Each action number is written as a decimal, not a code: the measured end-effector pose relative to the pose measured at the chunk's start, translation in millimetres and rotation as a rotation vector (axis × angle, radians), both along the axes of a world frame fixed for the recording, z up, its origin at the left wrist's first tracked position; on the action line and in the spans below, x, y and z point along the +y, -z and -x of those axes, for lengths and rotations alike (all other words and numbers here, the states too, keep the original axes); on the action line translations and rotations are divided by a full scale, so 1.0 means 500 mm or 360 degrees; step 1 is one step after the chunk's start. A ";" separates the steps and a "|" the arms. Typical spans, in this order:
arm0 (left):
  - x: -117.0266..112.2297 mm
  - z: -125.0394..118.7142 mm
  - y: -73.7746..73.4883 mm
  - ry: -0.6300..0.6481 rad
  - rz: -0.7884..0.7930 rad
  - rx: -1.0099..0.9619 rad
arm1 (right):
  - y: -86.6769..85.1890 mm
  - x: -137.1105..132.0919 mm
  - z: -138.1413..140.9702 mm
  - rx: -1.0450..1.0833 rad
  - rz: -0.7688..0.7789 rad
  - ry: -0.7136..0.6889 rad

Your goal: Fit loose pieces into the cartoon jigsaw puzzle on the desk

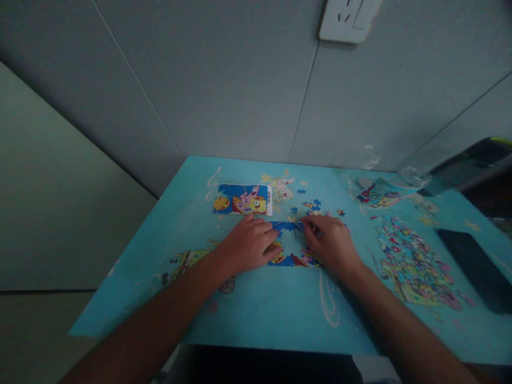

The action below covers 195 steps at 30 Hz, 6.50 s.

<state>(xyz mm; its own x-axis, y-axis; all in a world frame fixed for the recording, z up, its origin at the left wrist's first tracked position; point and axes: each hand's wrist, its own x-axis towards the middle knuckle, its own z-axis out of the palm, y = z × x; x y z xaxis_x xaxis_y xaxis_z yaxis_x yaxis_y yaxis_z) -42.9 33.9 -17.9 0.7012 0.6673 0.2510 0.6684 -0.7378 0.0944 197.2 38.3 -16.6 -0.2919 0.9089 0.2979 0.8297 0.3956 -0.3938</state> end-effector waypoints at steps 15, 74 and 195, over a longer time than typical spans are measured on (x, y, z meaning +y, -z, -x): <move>0.003 0.004 0.014 -0.0002 0.0156 0.0047 | -0.028 -0.039 0.020 0.0034 -0.0316 -0.1104; 0.003 0.004 0.003 -0.0008 0.0162 -0.0023 | -0.009 0.007 0.014 0.0208 0.0458 -0.0533; 0.014 0.006 0.010 0.0098 0.0251 -0.0152 | -0.034 -0.015 -0.013 0.0463 0.0717 -0.0619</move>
